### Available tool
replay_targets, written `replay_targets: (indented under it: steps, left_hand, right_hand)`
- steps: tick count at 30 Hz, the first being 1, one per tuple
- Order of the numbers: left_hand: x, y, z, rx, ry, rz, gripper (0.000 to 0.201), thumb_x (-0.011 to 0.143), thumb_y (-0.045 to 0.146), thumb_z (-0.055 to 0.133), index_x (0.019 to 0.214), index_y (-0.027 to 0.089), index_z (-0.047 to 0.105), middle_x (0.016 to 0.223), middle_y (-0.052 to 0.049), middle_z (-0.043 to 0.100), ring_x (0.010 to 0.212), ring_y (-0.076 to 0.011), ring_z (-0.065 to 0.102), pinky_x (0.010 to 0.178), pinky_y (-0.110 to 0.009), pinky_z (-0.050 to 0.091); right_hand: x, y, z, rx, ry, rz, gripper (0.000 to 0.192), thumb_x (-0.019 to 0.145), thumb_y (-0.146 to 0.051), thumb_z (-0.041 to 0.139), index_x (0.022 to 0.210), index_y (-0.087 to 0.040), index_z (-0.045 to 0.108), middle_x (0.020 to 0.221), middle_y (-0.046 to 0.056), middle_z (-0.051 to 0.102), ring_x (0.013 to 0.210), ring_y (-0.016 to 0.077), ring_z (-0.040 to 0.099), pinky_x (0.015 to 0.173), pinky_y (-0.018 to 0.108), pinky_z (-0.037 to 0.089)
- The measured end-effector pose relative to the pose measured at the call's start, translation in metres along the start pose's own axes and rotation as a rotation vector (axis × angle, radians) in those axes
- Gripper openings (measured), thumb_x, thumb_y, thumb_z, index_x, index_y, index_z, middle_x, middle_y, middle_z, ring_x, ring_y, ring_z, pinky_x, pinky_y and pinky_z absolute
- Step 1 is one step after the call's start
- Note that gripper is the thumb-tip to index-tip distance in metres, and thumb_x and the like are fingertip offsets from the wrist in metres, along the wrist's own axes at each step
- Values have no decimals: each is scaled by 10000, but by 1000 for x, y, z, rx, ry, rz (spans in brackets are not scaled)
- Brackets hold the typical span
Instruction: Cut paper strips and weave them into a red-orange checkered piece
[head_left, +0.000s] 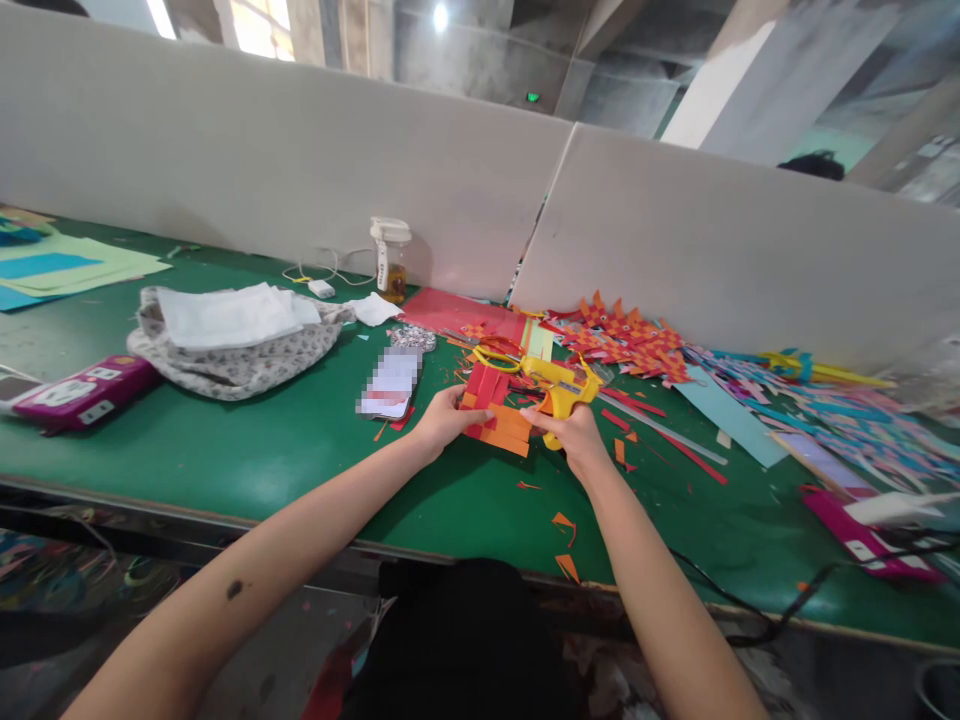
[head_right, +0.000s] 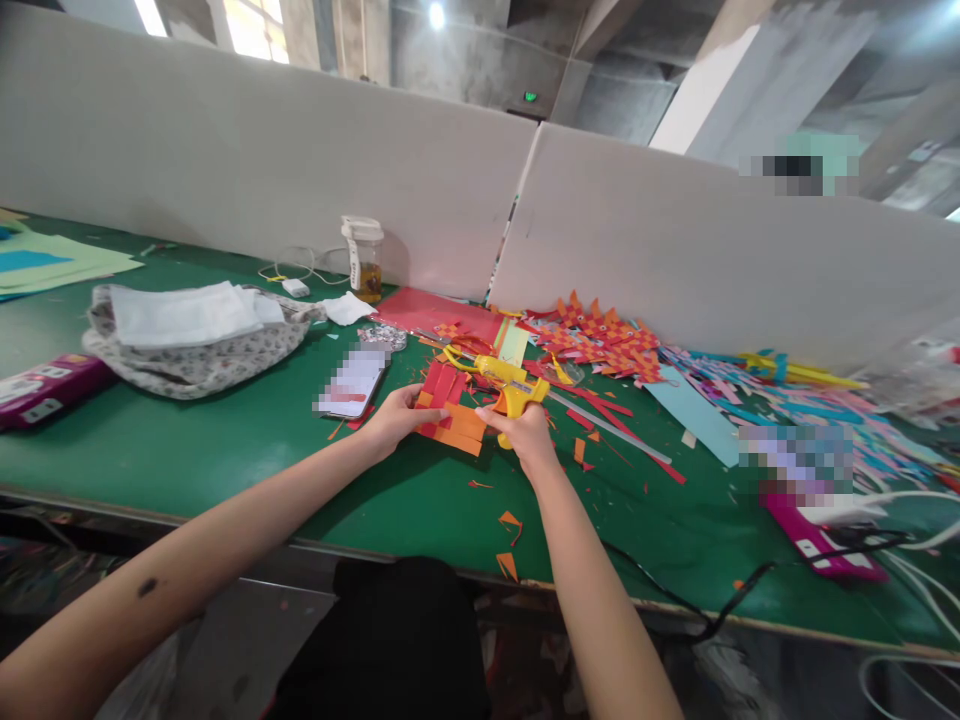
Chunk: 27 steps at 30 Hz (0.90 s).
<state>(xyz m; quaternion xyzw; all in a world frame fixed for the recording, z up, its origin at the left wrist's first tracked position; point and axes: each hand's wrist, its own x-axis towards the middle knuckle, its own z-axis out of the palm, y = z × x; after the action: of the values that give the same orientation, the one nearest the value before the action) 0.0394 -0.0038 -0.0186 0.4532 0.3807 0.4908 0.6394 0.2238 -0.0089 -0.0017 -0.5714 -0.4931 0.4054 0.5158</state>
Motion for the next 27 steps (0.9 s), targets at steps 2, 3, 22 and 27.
replay_targets:
  steps: [2, 3, 22, 27]
  left_hand:
    - [2, -3, -2, 60, -2, 1, 393, 584, 201, 739, 941, 132, 589, 859, -61, 684, 750, -180, 651, 757, -352, 516]
    - [3, -4, -3, 119, 10, 20, 434, 595, 203, 729, 991, 136, 566, 880, -68, 675, 773, -187, 647, 758, -359, 514]
    - [9, -3, 4, 1334, -142, 459, 237, 776, 399, 569, 867, 186, 614, 892, -54, 597, 852, -186, 581, 713, -275, 465]
    - [21, 0, -2, 1277, -209, 435, 199, 741, 383, 612, 798, 192, 609, 805, -18, 633, 726, -156, 588, 636, -247, 440]
  right_hand:
    - [0, 0, -1, -18, -10, 11, 349, 438, -280, 814, 679, -144, 600, 648, 14, 635, 576, 143, 606, 471, 236, 521]
    - [0, 1, -1, -28, -15, 18, 343, 448, -282, 808, 684, -147, 598, 651, 15, 635, 590, 151, 613, 465, 235, 521]
    - [7, 5, -6, -143, 138, 64, 306, 535, -397, 756, 641, -163, 591, 520, 9, 620, 457, 138, 594, 432, 222, 482]
    - [4, 0, -14, -485, 266, -11, 383, 493, -503, 729, 592, -176, 556, 461, -6, 553, 440, 175, 561, 425, 261, 435]
